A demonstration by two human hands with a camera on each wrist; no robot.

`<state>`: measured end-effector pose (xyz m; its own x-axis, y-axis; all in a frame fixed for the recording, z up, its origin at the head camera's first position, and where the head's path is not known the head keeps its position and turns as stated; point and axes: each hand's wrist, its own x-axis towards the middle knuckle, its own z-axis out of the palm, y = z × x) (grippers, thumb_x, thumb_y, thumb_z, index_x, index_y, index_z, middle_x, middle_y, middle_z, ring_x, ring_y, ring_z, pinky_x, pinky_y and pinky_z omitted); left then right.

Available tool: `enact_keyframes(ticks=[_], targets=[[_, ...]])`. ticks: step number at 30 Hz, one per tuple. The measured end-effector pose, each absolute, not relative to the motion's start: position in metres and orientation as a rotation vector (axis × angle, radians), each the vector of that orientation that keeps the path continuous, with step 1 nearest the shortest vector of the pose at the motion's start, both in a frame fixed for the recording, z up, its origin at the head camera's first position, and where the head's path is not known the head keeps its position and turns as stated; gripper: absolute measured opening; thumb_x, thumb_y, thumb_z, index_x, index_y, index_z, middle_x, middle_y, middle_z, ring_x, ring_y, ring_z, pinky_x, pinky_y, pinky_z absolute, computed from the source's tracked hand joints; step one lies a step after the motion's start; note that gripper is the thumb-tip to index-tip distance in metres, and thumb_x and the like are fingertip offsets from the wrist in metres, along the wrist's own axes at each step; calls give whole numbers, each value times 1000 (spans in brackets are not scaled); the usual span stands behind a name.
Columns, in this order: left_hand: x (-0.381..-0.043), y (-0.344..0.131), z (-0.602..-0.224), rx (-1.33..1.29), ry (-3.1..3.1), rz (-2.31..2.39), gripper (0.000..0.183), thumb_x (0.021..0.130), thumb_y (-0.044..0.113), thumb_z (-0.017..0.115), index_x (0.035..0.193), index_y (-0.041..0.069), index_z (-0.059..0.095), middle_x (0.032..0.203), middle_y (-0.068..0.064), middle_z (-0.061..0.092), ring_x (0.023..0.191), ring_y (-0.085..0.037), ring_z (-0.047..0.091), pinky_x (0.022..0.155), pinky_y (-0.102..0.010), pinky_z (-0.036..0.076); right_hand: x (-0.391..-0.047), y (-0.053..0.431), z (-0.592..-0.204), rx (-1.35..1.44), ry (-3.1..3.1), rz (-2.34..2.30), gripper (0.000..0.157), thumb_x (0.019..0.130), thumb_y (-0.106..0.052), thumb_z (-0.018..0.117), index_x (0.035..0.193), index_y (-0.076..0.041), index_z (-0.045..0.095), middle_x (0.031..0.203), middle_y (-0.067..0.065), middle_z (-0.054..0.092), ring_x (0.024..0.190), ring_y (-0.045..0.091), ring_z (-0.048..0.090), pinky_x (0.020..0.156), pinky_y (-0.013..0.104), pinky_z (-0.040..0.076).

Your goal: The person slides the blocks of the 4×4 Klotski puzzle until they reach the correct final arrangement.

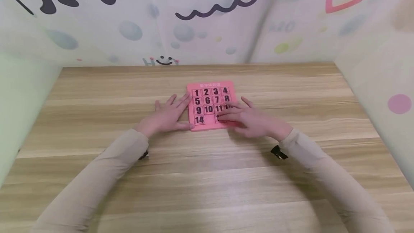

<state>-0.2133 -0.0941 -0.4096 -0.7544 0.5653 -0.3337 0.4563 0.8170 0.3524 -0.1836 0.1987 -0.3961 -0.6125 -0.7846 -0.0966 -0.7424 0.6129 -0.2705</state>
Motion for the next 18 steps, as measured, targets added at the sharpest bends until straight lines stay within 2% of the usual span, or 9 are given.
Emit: enact_keyframes(ticks=[7, 18], targets=[[-213, -93, -410, 767, 2566, 350, 98, 89, 60, 57, 156, 13, 3, 161, -2, -6, 143, -42, -5, 98, -77, -6, -189, 180, -402, -1173, 2640, -230, 60, 96, -35, 56, 150, -17, 38, 154, 3, 32, 145, 30, 14, 113, 60, -1], [-214, -94, -410, 785, 2579, 331, 98, 89, 58, 57, 156, 12, 3, 161, -3, -6, 143, -42, -4, 98, -78, -6, -173, 186, -400, -1252, 2597, -270, 59, 93, -34, 60, 146, -13, 45, 152, 5, 37, 145, 32, 14, 112, 62, -3]])
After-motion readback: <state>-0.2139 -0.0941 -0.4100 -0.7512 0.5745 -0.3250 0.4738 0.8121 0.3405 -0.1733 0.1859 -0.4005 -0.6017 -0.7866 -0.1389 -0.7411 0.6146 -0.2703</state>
